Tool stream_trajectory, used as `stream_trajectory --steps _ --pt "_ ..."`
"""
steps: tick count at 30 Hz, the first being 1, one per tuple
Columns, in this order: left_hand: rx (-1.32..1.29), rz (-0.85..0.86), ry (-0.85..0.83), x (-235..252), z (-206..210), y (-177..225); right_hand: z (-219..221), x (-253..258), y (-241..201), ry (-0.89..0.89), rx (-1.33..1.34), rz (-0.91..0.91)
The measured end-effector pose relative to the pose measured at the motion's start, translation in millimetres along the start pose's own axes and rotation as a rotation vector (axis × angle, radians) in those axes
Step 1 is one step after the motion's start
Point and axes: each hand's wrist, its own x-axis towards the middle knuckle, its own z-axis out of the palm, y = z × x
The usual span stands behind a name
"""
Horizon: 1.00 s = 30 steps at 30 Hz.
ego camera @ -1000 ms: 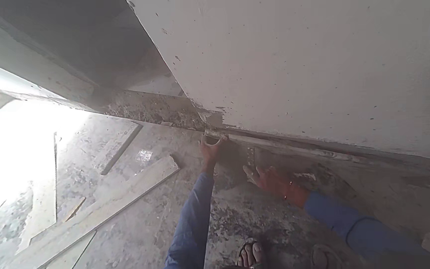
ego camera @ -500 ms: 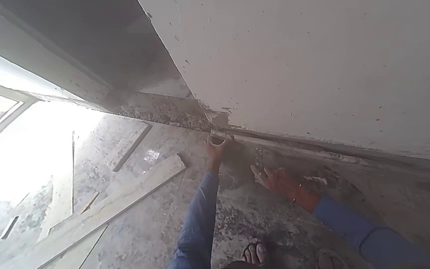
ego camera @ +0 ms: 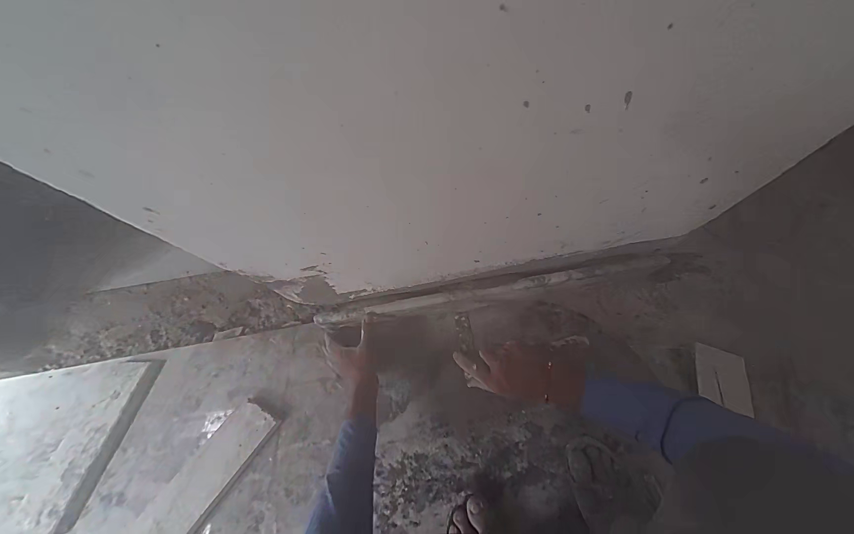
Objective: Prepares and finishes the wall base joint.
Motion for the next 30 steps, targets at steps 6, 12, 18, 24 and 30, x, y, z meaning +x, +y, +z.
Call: stream_trajectory --steps 6,12,18,24,30 --pt "-0.062 -0.030 -0.266 -111 90 51 22 -75 35 0.057 -0.068 0.101" --pt "-0.075 -0.152 -0.189 -124 111 73 21 -114 70 -0.060 -0.066 0.128" --pt "-0.107 -0.185 -0.147 -125 113 72 3 -119 124 -0.241 -0.024 0.287" --pt "-0.095 -0.186 -0.122 -122 117 70 -10 -129 134 -0.304 -0.004 0.305" --pt "-0.114 -0.208 -0.131 -126 117 74 -2 -139 137 -0.398 0.044 0.351"
